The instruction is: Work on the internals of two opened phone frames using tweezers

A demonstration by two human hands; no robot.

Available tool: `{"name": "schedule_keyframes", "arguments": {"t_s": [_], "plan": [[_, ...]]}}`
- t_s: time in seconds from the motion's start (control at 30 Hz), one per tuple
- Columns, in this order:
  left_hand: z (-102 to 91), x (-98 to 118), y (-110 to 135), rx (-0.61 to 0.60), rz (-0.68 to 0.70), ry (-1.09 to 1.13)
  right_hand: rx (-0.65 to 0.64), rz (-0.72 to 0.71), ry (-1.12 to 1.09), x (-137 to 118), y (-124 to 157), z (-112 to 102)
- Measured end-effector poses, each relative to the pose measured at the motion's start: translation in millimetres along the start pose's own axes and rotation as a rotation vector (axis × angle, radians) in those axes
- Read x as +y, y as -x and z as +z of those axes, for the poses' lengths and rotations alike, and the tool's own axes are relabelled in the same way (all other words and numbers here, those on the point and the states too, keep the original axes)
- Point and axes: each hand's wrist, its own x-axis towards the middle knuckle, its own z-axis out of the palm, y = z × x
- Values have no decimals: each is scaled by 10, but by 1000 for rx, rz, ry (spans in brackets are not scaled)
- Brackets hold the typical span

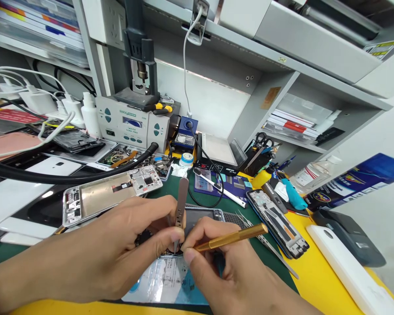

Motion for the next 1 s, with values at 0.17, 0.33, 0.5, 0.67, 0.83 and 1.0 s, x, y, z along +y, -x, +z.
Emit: {"name": "schedule_keyframes", "arguments": {"t_s": [0.17, 0.33, 0.5, 0.67, 0.83, 1.0], "plan": [[-23, -3, 3, -27, 30, -25, 23, 39, 29, -7, 61, -9], [-54, 14, -26, -29, 75, -31, 77, 61, 26, -39, 58, 17], [-46, 9, -27, -10, 69, -40, 119, 47, 3, -49, 25, 59], [-39, 14, -37, 1, 64, -22, 111, 90, -85, -45, 5, 84], [-39, 20, -38, 14, 63, -10, 115, 141, -158, -19, -15, 94], [-37, 19, -33, 14, 82, 5, 156, 140, -193, -20, -2, 145]]}}
